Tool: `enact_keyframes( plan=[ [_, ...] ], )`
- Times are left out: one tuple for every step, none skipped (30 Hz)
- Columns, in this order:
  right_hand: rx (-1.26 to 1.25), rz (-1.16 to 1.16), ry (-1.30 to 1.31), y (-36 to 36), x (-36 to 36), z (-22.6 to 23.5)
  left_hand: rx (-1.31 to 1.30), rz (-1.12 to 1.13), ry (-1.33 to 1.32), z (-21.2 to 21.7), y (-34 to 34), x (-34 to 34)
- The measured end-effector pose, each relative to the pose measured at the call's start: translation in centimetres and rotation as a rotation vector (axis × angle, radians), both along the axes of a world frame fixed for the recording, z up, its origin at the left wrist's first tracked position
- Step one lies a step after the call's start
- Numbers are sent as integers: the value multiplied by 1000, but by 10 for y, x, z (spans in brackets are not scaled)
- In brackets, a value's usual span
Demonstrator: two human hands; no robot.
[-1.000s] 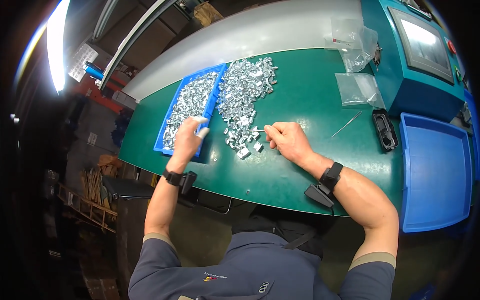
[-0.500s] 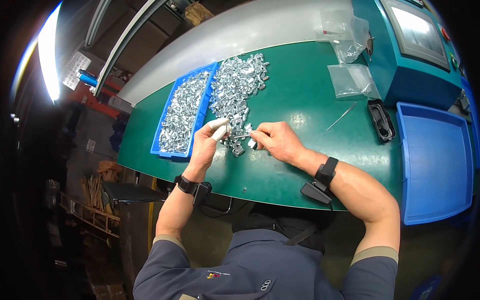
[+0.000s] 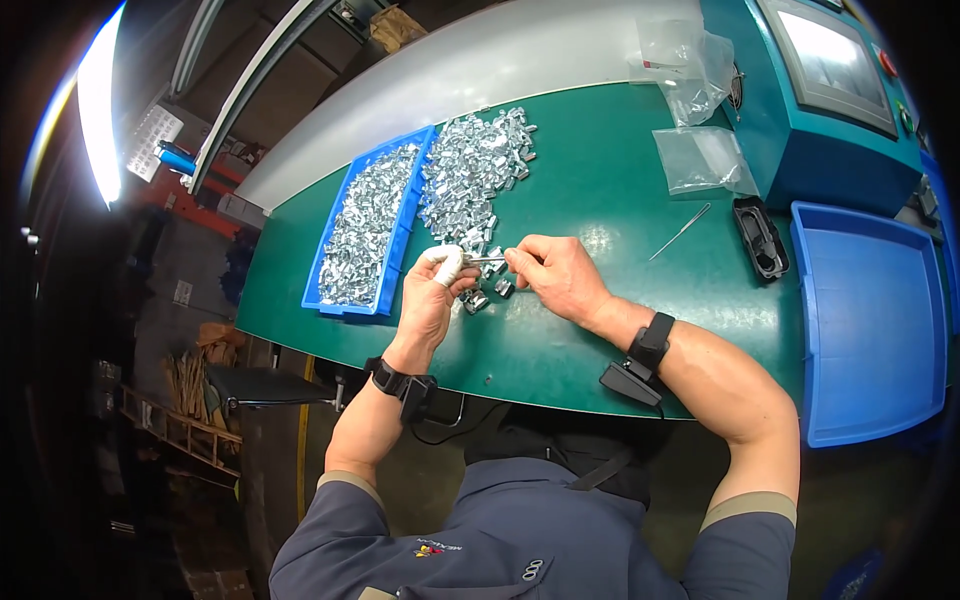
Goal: The person picks up a metal rod and a metal clip by hand, slides the clip onto the rod, and then removes the clip to place it back on the table. This process is repeated multiple times with different clips and the same rod.
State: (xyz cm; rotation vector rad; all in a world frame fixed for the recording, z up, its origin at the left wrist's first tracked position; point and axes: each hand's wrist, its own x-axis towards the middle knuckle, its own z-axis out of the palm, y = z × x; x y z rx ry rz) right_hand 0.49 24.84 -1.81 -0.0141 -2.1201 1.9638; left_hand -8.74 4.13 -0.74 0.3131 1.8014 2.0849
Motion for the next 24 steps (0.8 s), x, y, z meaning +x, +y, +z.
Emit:
enact_keyframes(
  plan=[
    [22,6,10,-1,0,0,-1,-1,1,-2,0,1],
    [22,3,9,0,-1,-1,8,-19,-3,-3,2,5],
    [26,-10,7,0,-1,-1,16,-38,-7,-3,5,9],
    [31,-22,6,0,-1,-2,-15,-37,-26,-2,7,12],
    [31,-23,6,0,-2,-4,-15,-38,-26,-1,8,13],
    [10,-32,51,-1,-3,-6,-50,-63,23,0,9,14],
    [-10,-42,95,-1,-4,-8,-84,-88,72,1,10,15],
    [-11,-42,95,-1,-4,-9,-85,-88,72,2,9,16],
    [-24,-24,92,-2,-5,-10,-93,-92,85,3,8,17],
    [-37,-6,89,-2,-5,-11,-100,-96,98,4,8,18],
    [-38,-4,89,0,-5,-9,-101,-94,97,4,8,19],
    [-21,45,37,3,-5,-7,-100,-110,112,4,8,20],
    [-4,93,-15,4,-4,-5,-99,-126,126,4,9,21],
    [-4,97,-16,3,-4,-6,-99,-122,125,2,11,24],
    [-49,132,-55,2,-3,-7,-93,-145,146,0,15,26],
    [-95,168,-95,0,-3,-7,-86,-168,166,-1,16,27],
    [-94,168,-97,1,-3,-7,-86,-167,164,-2,16,27],
    [-54,156,-81,2,-4,-6,-89,-168,159,-2,15,26],
    [-14,145,-65,2,-4,-5,-92,-168,154,-2,14,25],
    [-16,145,-68,2,-4,-6,-94,-168,150,-1,11,23],
    [-51,152,-61,1,-4,-7,-119,-159,186,2,4,20],
    [-88,158,-54,0,-3,-9,-145,-151,223,6,-4,15],
    [-93,163,-53,0,-4,-9,-192,-92,349,6,-18,5],
    [-65,104,-24,3,-7,-10,-171,-65,420,9,-35,-10]
  ],
)
